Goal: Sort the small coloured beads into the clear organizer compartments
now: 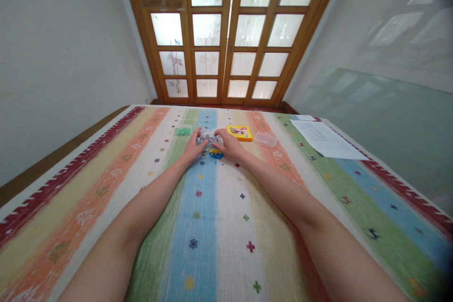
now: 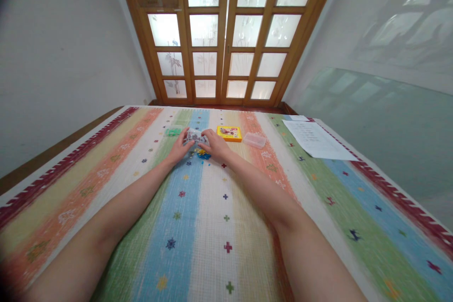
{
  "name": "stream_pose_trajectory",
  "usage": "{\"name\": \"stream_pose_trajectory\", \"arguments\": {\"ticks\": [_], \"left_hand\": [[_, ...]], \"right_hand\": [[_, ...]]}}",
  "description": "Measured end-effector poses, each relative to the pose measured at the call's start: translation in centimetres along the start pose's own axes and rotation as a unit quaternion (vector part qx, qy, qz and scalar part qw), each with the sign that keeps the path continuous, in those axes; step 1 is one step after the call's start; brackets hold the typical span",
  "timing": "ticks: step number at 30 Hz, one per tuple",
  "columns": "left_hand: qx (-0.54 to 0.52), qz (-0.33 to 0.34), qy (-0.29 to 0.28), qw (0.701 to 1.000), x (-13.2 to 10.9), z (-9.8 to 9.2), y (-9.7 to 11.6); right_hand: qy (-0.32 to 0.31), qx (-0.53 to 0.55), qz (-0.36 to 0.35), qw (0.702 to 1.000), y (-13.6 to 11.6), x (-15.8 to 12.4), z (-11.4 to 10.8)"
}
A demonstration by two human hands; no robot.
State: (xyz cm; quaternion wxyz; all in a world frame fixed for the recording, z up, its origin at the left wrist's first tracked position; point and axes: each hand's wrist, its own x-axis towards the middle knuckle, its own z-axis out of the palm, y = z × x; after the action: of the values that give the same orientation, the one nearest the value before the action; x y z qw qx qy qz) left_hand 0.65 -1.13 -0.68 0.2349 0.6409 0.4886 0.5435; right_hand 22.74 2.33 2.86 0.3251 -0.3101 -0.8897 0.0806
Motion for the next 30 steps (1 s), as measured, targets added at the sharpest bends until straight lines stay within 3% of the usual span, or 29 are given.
{"name": "stream_pose_trajectory", "arguments": {"ticks": [4,15,22,30], "left_hand": [[-0.064,0.021,-0.052,0.996,-0.8,1.2,1.5],[-0.141,-0.025,-0.028,0.989,-1.8,2.4,3.6],[-0.149,-0.040,-0.013,0.988,-2.1,2.9,3.9],[-0.141,-0.007,-0.050,0.989,-2.6,2.8,5.1]], "right_hand": [[0.001,0.013,-0.003,1.000,-0.1,-2.7,-0.8],[0.012,-0.133,-0.020,0.991,-2.5,-3.3,-0.2],[0.004,-0.162,0.021,0.987,-3.8,-3.7,0.0],[0.048,-0.190,0.090,0.977,-2.3,-3.5,-0.8]]}}
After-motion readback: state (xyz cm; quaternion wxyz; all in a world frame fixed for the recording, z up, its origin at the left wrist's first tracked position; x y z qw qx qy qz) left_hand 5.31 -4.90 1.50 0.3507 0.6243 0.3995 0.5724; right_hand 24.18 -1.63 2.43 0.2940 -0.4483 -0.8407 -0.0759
